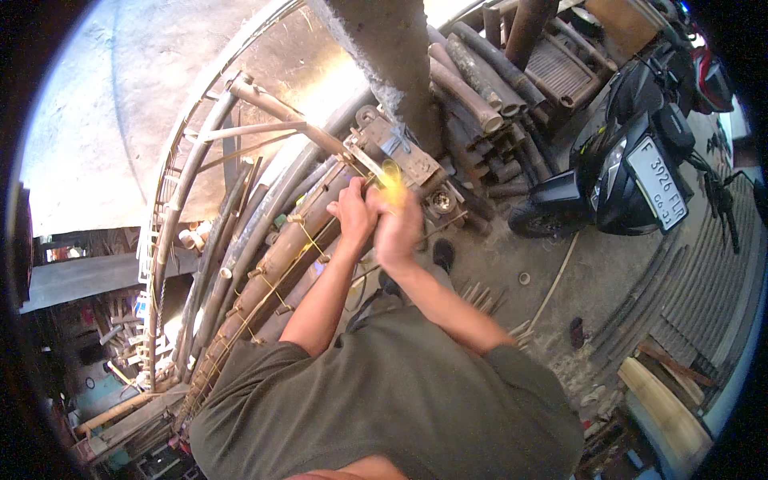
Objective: The person repeatedly picks up thin bamboo sticks and ties them to a horizontal bamboo rack using yellow string. They wrap and knot the string around the sticks and rack, then move along the rack to repeat the process at different positions.
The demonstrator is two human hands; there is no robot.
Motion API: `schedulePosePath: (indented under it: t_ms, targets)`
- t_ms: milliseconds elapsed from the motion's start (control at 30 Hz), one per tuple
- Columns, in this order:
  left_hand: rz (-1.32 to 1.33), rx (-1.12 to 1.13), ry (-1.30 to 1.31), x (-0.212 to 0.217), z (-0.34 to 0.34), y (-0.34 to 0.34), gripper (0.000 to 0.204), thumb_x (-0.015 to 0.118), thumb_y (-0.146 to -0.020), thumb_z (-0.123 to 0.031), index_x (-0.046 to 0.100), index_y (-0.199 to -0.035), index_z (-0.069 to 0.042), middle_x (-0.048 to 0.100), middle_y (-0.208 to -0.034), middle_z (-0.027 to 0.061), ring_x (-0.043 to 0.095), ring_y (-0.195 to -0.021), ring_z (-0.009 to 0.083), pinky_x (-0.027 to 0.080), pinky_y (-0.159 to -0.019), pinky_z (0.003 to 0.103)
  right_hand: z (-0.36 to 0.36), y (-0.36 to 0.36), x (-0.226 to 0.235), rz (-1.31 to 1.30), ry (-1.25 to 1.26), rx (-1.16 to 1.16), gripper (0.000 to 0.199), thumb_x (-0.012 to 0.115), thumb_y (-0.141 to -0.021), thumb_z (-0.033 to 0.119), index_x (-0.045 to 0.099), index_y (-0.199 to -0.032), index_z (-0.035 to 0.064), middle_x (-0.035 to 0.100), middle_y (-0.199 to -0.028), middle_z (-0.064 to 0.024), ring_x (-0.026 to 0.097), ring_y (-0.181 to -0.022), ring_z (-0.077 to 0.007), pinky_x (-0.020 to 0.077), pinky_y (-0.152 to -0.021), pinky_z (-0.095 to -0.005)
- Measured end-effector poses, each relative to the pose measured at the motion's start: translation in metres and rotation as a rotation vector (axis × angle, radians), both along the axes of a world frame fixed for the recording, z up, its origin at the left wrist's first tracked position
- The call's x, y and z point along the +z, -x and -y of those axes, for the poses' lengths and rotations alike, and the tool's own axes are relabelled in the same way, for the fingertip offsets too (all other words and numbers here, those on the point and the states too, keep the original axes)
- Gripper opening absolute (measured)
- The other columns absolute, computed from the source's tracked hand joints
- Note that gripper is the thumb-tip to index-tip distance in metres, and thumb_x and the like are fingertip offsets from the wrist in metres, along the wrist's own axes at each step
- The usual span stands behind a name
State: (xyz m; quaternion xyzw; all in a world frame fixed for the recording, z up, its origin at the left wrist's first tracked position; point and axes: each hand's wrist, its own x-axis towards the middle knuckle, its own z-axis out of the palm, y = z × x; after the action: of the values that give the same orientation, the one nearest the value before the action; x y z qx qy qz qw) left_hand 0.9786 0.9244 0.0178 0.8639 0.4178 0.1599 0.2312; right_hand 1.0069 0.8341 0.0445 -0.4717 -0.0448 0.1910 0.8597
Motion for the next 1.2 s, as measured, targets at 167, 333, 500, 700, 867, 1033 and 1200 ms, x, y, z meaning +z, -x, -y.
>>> schedulePosePath:
  t_ms: [167,333,500,700,867,1033,1200]
  targets:
    - [0.172,0.020,-0.035,-0.014,0.000,0.002,0.021,0.056,-0.096,-0.027,0.062,-0.101,-0.007,0.062,-0.082,0.0156,0.057,-0.089,0.0338,0.033,-0.085,0.045,-0.100,-0.049,0.061,1.516,0.933,1.193,0.044,0.052,-0.093,0.045,0.076,-0.091,0.0085,0.068,-0.091,-0.0171,0.063,-0.093,-0.0393,0.0409,-0.095,-0.0494]
    - [0.237,0.060,0.162,0.000,0.002,-0.008,0.027,0.052,-0.099,-0.028,0.069,-0.097,-0.007,0.064,-0.070,0.0140,0.059,-0.069,0.0305,0.029,-0.082,0.044,-0.150,-0.133,0.025,1.333,0.853,1.296,0.048,0.055,-0.092,0.048,0.068,-0.075,0.0048,0.067,-0.081,-0.0155,0.062,-0.076,-0.0296,0.0450,-0.070,-0.0455]
    - [0.106,0.060,0.055,-0.047,-0.009,0.008,0.026,0.052,-0.099,-0.030,0.069,-0.096,-0.012,0.067,-0.077,0.0104,0.059,-0.074,0.0266,0.026,-0.080,0.041,-0.037,-0.121,0.072,1.426,-0.022,1.243,0.035,0.055,-0.095,0.030,0.061,-0.076,0.0016,0.065,-0.075,-0.0181,0.061,-0.069,-0.0348,0.0479,-0.068,-0.0440]
    - [0.553,0.067,0.456,-0.002,-0.031,-0.016,0.031,0.050,-0.101,-0.025,0.069,-0.088,-0.004,0.069,-0.079,0.0068,0.058,-0.070,0.0155,0.046,-0.069,0.033,0.055,-0.078,-0.012,0.924,0.586,1.211,0.041,0.052,-0.095,0.031,0.062,-0.070,0.0003,0.062,-0.073,-0.0238,0.061,-0.069,-0.0430,0.0476,-0.066,-0.0494]
    - [0.664,0.129,0.384,0.027,-0.159,-0.051,0.027,0.050,-0.099,-0.019,0.068,-0.096,0.001,0.065,-0.070,0.0094,0.062,-0.065,0.0169,0.050,-0.062,0.032,0.076,-0.051,-0.033,1.298,0.614,0.867,0.040,0.056,-0.091,0.028,0.060,-0.058,0.0045,0.059,-0.060,-0.0201,0.060,-0.061,-0.0406,0.0498,-0.067,-0.0494]
    - [-0.044,0.015,0.055,-0.040,-0.180,-0.044,0.033,0.051,-0.095,-0.026,0.069,-0.102,0.001,0.070,-0.082,0.0224,0.069,-0.087,0.0375,0.052,-0.081,0.044,0.068,-0.029,-0.035,1.328,0.742,0.765,0.029,0.061,-0.086,0.023,0.060,-0.062,0.0050,0.062,-0.064,-0.0168,0.061,-0.066,-0.0383,0.0494,-0.072,-0.0472]
    - [0.019,-0.069,0.198,0.023,-0.182,0.084,0.051,0.053,-0.097,-0.034,0.055,-0.130,0.004,0.065,-0.117,0.0268,0.064,-0.111,0.0355,0.048,-0.096,0.040,0.056,0.065,-0.027,1.308,0.770,0.624,0.017,0.065,-0.078,0.015,0.062,-0.092,0.0044,0.063,-0.088,-0.0155,0.061,-0.088,-0.0346,0.0479,-0.082,-0.0464]
